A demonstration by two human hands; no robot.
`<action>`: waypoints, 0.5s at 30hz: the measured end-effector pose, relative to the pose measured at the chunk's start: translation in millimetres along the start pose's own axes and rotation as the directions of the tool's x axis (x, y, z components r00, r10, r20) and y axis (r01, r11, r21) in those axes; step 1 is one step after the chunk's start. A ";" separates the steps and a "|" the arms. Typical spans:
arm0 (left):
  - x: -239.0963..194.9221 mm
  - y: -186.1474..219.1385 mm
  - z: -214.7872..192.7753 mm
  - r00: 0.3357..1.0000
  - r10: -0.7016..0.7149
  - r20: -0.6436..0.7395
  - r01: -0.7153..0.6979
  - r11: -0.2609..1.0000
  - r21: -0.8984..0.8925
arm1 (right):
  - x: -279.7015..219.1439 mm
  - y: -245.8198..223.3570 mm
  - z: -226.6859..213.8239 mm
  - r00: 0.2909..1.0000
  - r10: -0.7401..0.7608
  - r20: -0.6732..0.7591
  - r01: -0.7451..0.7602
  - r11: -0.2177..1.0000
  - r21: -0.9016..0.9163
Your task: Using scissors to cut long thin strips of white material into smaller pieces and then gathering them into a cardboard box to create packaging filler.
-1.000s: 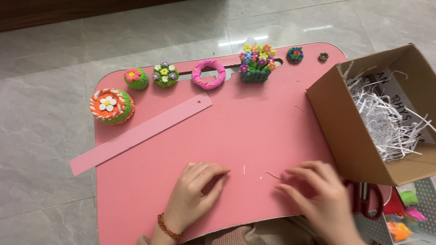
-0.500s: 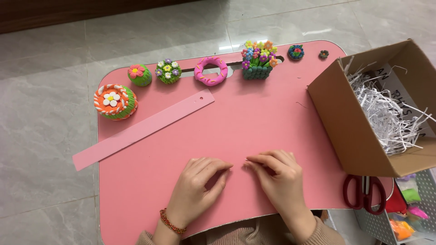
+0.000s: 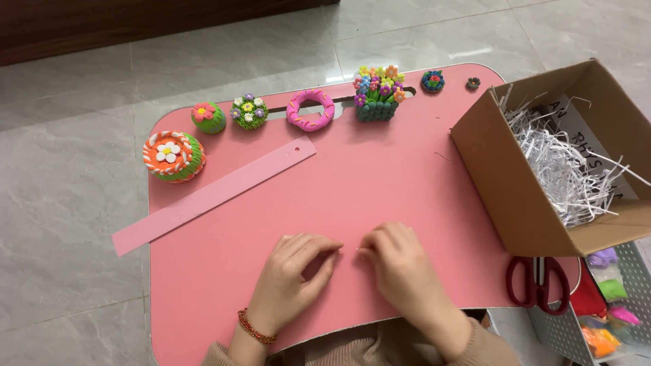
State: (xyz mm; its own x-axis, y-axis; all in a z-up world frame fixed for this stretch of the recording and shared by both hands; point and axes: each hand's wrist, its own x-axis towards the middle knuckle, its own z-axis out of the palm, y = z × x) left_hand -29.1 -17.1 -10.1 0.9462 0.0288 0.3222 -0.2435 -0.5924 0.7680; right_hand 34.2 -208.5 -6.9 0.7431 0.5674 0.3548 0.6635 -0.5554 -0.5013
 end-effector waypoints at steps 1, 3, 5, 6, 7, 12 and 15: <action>-0.1 0.5 -0.7 1.000 -0.001 0.004 0.001 1.000 -0.003 | 3.0 1.7 -12.0 0.997 0.056 -0.052 -0.055 0.998 0.021; 0.2 0.2 0.6 1.000 -0.005 -0.001 0.005 1.000 -0.001 | 5.1 11.3 -50.1 0.990 0.104 -0.100 -0.099 0.994 0.049; -1.7 -0.8 2.5 0.999 -0.047 0.006 0.047 0.999 -0.004 | 0.1 25.4 -101.0 0.909 0.264 -0.322 -0.256 0.964 0.067; 0.5 2.5 1.5 0.999 -0.047 0.003 0.047 0.999 -0.004 | -7.2 41.0 -113.9 0.910 0.262 -0.321 -0.254 0.965 0.066; 3.2 6.0 0.9 0.997 -0.079 0.021 0.079 0.997 0.009 | -14.3 57.1 -127.3 0.876 0.302 -0.375 -0.316 0.948 0.026; 37.2 21.7 -7.2 0.967 -0.141 0.210 0.097 0.973 0.209 | -55.9 151.4 -160.6 0.883 0.260 -0.390 -0.319 0.943 -0.093; 76.8 24.9 7.4 0.977 -0.008 0.212 -0.037 0.978 0.207 | -99.7 225.3 -168.5 0.648 0.613 -0.452 -0.734 0.661 -0.155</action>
State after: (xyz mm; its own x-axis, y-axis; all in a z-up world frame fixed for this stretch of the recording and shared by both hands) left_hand 39.0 -35.6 29.7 0.9717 -0.1382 0.1915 -0.2292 -0.7466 0.6246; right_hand 124.4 -492.6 -22.3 0.9278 -0.2479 0.2789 -0.0934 -0.8780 -0.4695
